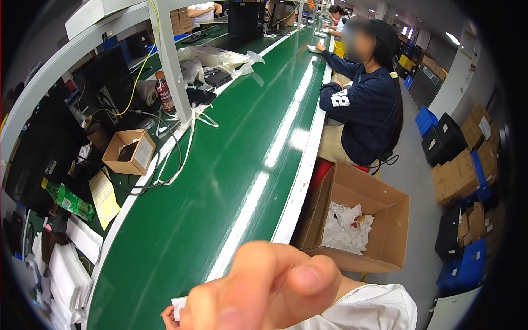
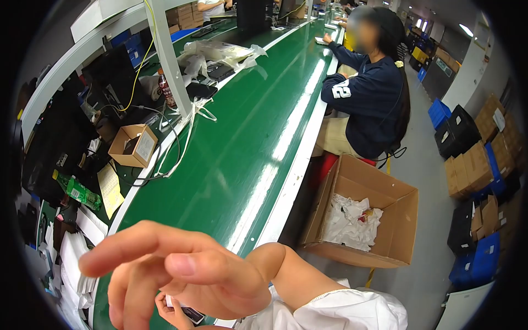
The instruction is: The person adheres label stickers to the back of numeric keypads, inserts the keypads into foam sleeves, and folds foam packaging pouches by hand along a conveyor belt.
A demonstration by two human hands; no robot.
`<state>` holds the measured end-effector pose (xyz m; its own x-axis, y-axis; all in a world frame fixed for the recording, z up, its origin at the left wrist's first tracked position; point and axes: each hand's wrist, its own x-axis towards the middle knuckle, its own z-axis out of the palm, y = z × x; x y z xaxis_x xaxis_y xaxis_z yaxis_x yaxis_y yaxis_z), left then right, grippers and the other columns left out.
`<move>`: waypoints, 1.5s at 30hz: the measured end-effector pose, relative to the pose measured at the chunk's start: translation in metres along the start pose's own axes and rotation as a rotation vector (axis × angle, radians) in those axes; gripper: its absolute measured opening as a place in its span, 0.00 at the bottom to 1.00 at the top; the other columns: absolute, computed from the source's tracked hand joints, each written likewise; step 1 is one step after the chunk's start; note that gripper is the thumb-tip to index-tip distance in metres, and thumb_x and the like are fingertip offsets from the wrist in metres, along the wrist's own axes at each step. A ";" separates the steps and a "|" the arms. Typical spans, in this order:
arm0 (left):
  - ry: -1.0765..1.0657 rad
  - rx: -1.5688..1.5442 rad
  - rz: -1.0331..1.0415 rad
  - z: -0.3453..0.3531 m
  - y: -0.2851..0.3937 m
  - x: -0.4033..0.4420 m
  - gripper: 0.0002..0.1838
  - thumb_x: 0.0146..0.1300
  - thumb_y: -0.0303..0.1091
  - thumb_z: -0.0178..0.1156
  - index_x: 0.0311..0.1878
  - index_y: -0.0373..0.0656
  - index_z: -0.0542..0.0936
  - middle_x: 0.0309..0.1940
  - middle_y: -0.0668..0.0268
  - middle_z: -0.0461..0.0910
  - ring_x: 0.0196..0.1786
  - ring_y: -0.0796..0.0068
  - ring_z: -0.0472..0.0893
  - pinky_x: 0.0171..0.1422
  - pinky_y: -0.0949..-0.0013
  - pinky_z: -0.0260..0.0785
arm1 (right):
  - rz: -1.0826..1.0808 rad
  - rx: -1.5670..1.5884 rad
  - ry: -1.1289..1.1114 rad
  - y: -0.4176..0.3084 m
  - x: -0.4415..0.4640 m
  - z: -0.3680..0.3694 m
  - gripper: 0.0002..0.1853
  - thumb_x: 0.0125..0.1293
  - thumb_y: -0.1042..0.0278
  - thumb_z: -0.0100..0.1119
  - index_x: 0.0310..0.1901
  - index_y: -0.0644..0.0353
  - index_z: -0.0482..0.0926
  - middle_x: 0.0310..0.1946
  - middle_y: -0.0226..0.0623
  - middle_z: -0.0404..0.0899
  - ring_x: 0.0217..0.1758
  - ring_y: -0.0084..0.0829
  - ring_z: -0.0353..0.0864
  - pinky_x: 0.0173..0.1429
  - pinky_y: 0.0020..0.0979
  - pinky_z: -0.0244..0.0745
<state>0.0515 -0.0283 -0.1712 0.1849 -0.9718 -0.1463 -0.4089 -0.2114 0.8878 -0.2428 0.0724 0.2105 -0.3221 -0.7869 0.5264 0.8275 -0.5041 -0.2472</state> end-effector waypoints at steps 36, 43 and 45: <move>-0.132 -0.033 0.190 -0.027 0.004 -0.024 0.13 0.57 0.27 0.59 0.46 0.36 0.76 0.38 0.57 0.78 0.38 0.64 0.76 0.47 0.67 0.69 | -0.034 -0.105 -0.363 0.003 0.006 -0.017 0.27 0.72 0.54 0.31 0.56 0.77 0.58 0.26 0.52 0.81 0.16 0.35 0.77 0.21 0.26 0.73; -0.162 -0.050 0.229 -0.025 0.021 -0.031 0.13 0.57 0.27 0.58 0.46 0.36 0.76 0.37 0.57 0.78 0.38 0.64 0.76 0.46 0.67 0.69 | -0.003 -0.087 -0.363 -0.023 0.004 -0.016 0.27 0.72 0.54 0.33 0.55 0.76 0.60 0.26 0.52 0.81 0.17 0.35 0.78 0.23 0.27 0.74; -0.167 -0.056 0.240 -0.025 0.027 -0.034 0.13 0.57 0.27 0.58 0.46 0.36 0.76 0.37 0.57 0.78 0.38 0.64 0.76 0.46 0.67 0.69 | 0.008 -0.081 -0.365 -0.011 0.011 -0.016 0.27 0.72 0.53 0.34 0.55 0.76 0.60 0.26 0.52 0.81 0.17 0.35 0.79 0.24 0.27 0.74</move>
<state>0.0560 0.0016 -0.1315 -0.0625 -0.9980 0.0047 -0.3723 0.0276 0.9277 -0.2627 0.0636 0.2056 -0.1186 -0.6195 0.7760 0.7858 -0.5363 -0.3081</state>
